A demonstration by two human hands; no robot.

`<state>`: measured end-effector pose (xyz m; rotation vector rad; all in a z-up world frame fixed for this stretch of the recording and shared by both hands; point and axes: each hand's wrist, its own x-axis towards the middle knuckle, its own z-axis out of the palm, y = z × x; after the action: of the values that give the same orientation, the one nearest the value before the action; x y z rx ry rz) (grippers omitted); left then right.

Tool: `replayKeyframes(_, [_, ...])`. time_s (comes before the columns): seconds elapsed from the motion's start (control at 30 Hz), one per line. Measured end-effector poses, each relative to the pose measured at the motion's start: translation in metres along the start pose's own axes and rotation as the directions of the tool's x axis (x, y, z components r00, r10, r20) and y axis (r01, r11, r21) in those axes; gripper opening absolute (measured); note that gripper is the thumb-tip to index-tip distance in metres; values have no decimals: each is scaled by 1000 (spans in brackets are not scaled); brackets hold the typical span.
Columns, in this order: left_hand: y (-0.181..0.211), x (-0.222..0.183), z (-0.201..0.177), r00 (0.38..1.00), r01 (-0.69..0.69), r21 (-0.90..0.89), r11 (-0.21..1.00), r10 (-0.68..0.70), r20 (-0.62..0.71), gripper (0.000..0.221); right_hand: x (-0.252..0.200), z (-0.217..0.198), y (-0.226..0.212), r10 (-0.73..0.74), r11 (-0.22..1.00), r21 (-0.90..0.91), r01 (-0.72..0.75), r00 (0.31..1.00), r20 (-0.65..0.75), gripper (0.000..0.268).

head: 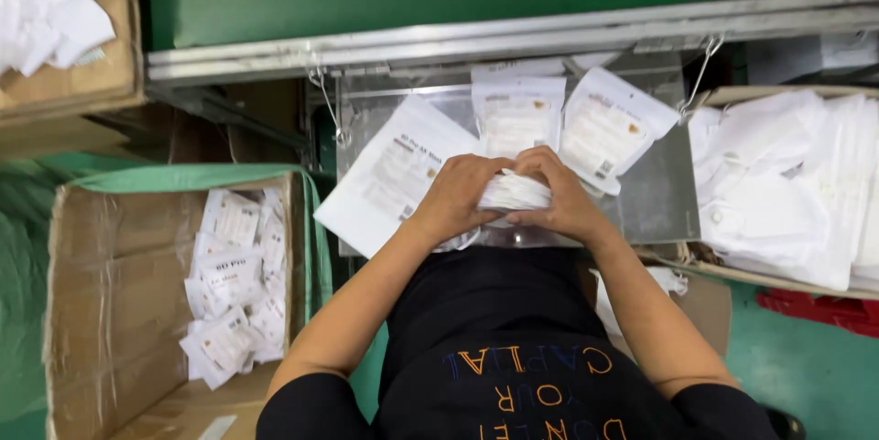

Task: Package masks into individual plastic sleeves and organize them on a conveyor belt.

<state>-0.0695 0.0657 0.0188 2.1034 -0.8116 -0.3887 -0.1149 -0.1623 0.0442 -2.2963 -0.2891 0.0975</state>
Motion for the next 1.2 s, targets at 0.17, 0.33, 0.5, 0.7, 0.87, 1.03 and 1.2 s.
replayKeyframes(0.17, [7,-16,31,990,-102,385,917,130,-47,113,-37,69,56,-41,924,376,73,995,-92,98])
replayKeyframes(0.33, [12,-32,27,975,-165,425,890,212,-66,111,-43,90,66,-135,946,276,170,981,-142,104])
replayKeyframes(0.5, [-9,-28,48,980,-154,474,867,196,-40,100,-40,89,58,-86,964,253,84,996,-2,93])
replayKeyframes(0.7, [-8,-4,-8,999,12,351,936,-21,24,106,-13,82,58,-116,950,280,139,988,-99,74])
replayKeyframes(0.87, [-65,19,-41,863,122,-188,975,-198,-465,28,9,21,63,396,493,810,-317,911,115,65])
replayKeyframes(1.03, [-115,-4,-40,949,8,252,968,72,-307,22,41,-8,58,417,199,961,-193,904,96,66])
replayKeyframes(1.2, [-78,-7,-56,932,-107,301,948,201,-301,10,59,-22,65,427,371,918,-140,903,-35,63])
